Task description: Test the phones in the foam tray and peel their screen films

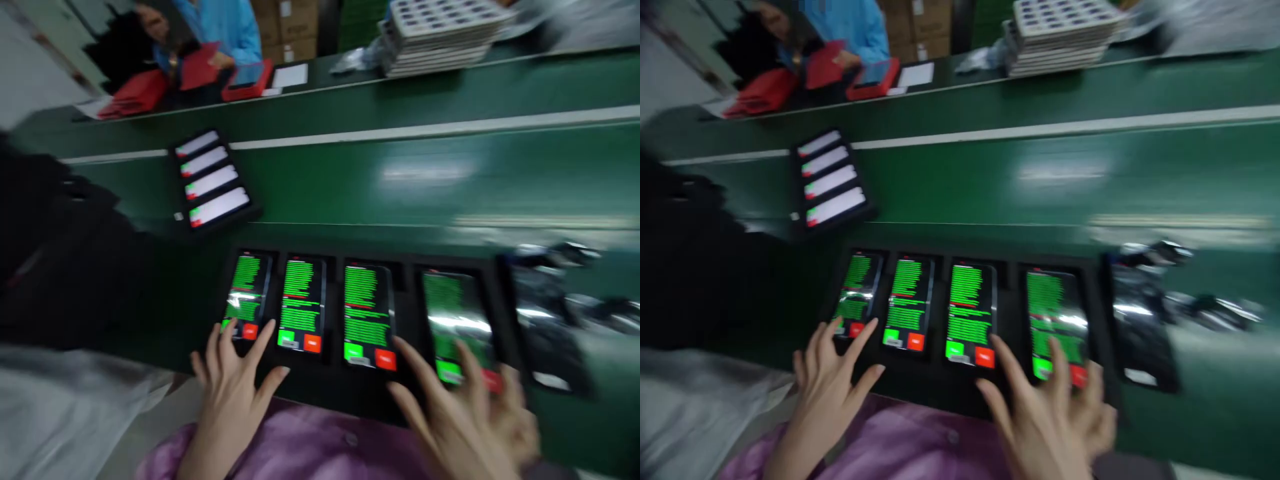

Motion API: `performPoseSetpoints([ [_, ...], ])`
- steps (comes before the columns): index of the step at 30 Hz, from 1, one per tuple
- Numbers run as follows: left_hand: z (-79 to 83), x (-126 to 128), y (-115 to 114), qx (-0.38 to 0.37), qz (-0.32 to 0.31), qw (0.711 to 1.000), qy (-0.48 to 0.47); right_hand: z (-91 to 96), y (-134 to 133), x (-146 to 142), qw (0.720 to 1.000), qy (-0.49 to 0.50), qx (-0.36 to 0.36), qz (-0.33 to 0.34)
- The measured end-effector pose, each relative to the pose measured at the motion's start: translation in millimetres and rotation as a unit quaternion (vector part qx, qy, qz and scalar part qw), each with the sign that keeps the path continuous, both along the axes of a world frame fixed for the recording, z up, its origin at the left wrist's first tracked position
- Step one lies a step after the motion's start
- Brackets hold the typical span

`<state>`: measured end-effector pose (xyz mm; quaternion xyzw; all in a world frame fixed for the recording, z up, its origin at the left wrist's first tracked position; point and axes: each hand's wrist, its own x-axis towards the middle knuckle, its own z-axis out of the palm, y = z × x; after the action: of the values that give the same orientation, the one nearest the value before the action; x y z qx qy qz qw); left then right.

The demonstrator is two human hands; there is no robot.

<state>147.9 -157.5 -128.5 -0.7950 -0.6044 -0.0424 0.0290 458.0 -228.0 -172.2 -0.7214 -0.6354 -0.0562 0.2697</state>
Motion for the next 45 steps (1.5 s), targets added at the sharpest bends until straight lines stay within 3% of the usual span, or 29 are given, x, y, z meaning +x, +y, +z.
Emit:
performPoseSetpoints([
  [2, -8.2, 10.9, 12.0, -0.013, -0.012, 1.000, 0.000, 4.5, 11.1, -19.5, 0.995, -0.071, -0.062, -0.037],
  [4, -14.0, 23.5, 32.7, -0.038, -0.018, 0.999, -0.016, 6.9, 31.3, -23.4, 0.990, -0.080, -0.091, -0.065],
  [7, -8.2, 32.0, 66.3, -0.048, -0.010, 0.997, -0.058, 20.6, 53.9, -2.1, 0.993, -0.057, -0.072, -0.073],
  [10, 8.3, 16.8, 81.4, 0.052, -0.042, 0.986, -0.150, 42.5, 44.6, 33.7, 0.999, -0.023, -0.008, -0.022],
  [13, 13.8, -8.4, 69.9, 0.150, -0.119, 0.954, -0.233, 53.0, 10.3, 61.7, 0.996, -0.012, 0.063, 0.068],
  [15, 6.5, -21.1, 55.3, 0.150, -0.165, 0.948, -0.226, 49.2, -10.8, 68.7, 0.991, -0.041, 0.060, 0.113],
  [17, -5.0, -27.2, 42.1, 0.131, -0.191, 0.954, -0.191, 40.7, -21.2, 65.8, 0.991, -0.087, 0.022, 0.104],
  [20, -17.6, -25.1, 30.2, 0.098, -0.195, 0.965, -0.144, 30.7, -13.2, 45.6, 0.993, -0.093, 0.016, 0.076],
  [25, -19.2, -12.7, 24.0, 0.078, -0.185, 0.976, -0.079, 30.1, 27.5, -1.9, 0.975, -0.073, 0.037, 0.206],
  [27, -17.6, -17.3, 21.7, 0.068, -0.168, 0.982, -0.056, 31.7, 36.0, -7.5, 0.974, -0.082, 0.039, 0.205],
  [30, -15.6, -43.1, 18.4, 0.091, -0.126, 0.980, -0.124, 33.3, 33.4, 6.5, 0.973, -0.033, 0.077, 0.217],
  [32, -16.4, -67.0, 18.2, 0.124, -0.089, 0.974, -0.168, 34.4, 25.3, 22.7, 0.978, 0.000, 0.097, 0.185],
  [36, -22.0, -96.7, 22.0, 0.122, -0.026, 0.984, -0.126, 38.3, 5.3, 44.2, 0.994, 0.020, 0.099, 0.036],
  [41, -19.7, -80.4, 21.6, 0.143, -0.038, 0.971, -0.186, 41.3, -15.9, 37.8, 0.999, 0.014, 0.019, -0.029],
  [45, -17.7, -54.6, 20.3, 0.097, -0.045, 0.983, -0.151, 34.9, -23.4, 16.0, 0.995, -0.010, -0.076, -0.057],
])
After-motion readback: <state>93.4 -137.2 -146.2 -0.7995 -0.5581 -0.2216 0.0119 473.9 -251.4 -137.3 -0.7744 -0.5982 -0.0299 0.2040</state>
